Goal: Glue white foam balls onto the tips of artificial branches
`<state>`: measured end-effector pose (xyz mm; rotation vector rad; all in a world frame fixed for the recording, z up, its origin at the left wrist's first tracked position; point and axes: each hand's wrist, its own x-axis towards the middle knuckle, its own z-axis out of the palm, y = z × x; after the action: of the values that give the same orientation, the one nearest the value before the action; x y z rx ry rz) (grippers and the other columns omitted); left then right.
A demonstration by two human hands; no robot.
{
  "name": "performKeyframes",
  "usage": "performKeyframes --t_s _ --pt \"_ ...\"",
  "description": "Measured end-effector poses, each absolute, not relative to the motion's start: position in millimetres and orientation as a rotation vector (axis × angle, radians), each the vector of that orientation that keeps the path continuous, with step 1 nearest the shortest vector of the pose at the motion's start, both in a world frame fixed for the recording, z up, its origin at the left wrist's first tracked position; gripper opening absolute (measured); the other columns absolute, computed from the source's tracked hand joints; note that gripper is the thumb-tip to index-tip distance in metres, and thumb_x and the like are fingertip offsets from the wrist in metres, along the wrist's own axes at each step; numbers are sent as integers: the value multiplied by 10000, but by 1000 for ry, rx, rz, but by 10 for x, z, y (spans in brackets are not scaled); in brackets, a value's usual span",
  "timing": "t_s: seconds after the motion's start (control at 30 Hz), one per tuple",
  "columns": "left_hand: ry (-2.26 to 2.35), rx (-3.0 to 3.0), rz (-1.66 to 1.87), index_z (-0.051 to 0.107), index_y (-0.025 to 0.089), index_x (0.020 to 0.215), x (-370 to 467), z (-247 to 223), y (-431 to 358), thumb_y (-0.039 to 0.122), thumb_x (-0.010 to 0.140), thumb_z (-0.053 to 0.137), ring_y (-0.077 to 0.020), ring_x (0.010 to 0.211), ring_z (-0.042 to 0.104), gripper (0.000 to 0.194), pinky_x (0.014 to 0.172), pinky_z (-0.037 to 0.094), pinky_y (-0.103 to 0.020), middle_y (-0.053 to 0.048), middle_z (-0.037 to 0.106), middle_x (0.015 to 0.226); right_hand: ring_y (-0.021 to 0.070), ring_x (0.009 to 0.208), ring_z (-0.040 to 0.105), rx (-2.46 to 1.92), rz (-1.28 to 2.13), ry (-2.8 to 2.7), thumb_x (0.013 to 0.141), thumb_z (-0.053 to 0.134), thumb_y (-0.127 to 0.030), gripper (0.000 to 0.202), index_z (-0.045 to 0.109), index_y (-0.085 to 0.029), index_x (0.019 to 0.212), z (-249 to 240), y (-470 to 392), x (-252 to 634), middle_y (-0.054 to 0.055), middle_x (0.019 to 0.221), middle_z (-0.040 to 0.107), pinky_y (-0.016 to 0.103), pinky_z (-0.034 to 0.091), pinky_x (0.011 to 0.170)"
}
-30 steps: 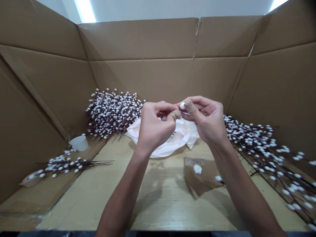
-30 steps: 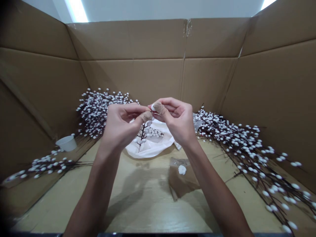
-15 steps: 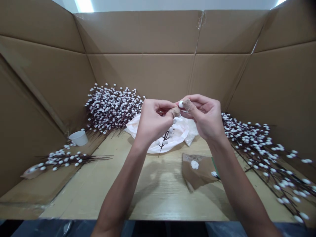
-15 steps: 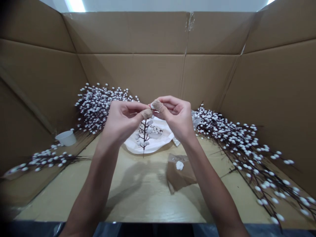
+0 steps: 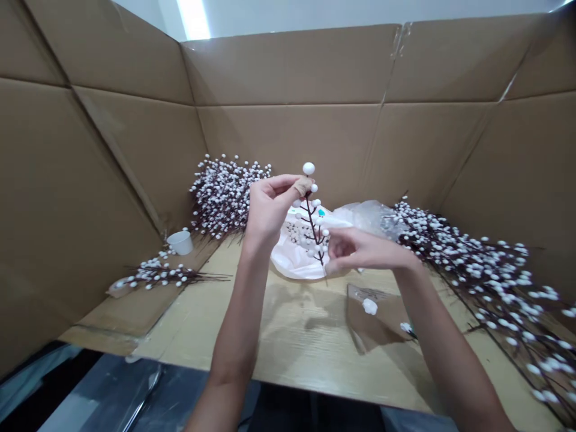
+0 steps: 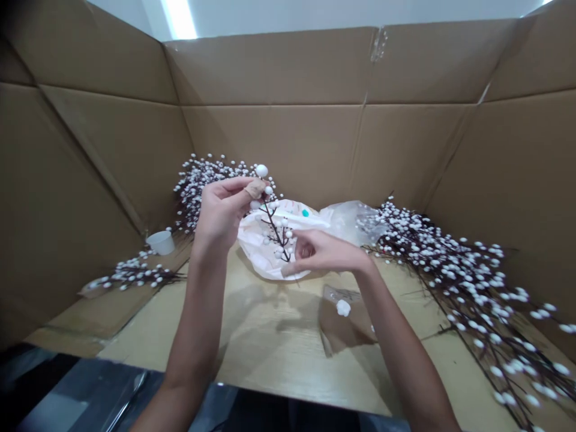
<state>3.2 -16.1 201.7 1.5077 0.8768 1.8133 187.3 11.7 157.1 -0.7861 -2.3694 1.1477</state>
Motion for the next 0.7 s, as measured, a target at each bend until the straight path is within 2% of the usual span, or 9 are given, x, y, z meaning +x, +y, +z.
performKeyframes --t_s 0.07,0.2,0.37,0.53,0.63,0.7 --pt "836 1433 1903 732 179 685 -69 2030 -144 205 678 701 -89 589 593 41 600 496 -225 -19 681 663 96 537 468 -804 1139 -2585 646 768 -476 436 656 -118 868 1451 155 1720 -24 592 547 218 336 465" --pt "817 1301 2032 726 176 678 -279 2064 -126 182 679 690 -78 588 583 36 606 477 -216 -14 677 655 84 532 438 -735 1190 -2539 797 624 -360 237 658 -128 767 1184 159 1367 -19 584 530 211 318 486" --pt "812 1167 2105 704 167 696 -559 2043 -64 194 689 695 -80 625 596 30 672 475 -232 -9 667 665 89 475 463 -758 1488 -2313 821 558 -464 353 591 -143 678 971 66 1051 -7 560 535 210 371 450" --pt "964 1013 2111 576 157 637 -1038 1923 9 379 639 778 -117 684 610 300 720 481 -259 -5 613 669 82 438 459 -766 1465 -2091 792 563 -564 431 572 -152 667 970 139 765 -3 548 547 218 356 445" --pt "1003 824 2226 546 168 674 -1346 1873 -60 455 594 799 -190 861 638 391 779 490 -288 -58 647 806 74 416 430 -760 1380 -1996 781 584 -548 414 550 -158 646 1078 336 509 -16 522 520 220 330 432" --pt "911 720 2307 576 175 764 -1495 1871 -159 464 644 759 -231 1001 623 363 837 488 -302 -107 657 983 70 406 419 -792 1316 -1944 800 579 -490 370 550 -155 645 1186 538 287 -22 509 507 215 312 415"
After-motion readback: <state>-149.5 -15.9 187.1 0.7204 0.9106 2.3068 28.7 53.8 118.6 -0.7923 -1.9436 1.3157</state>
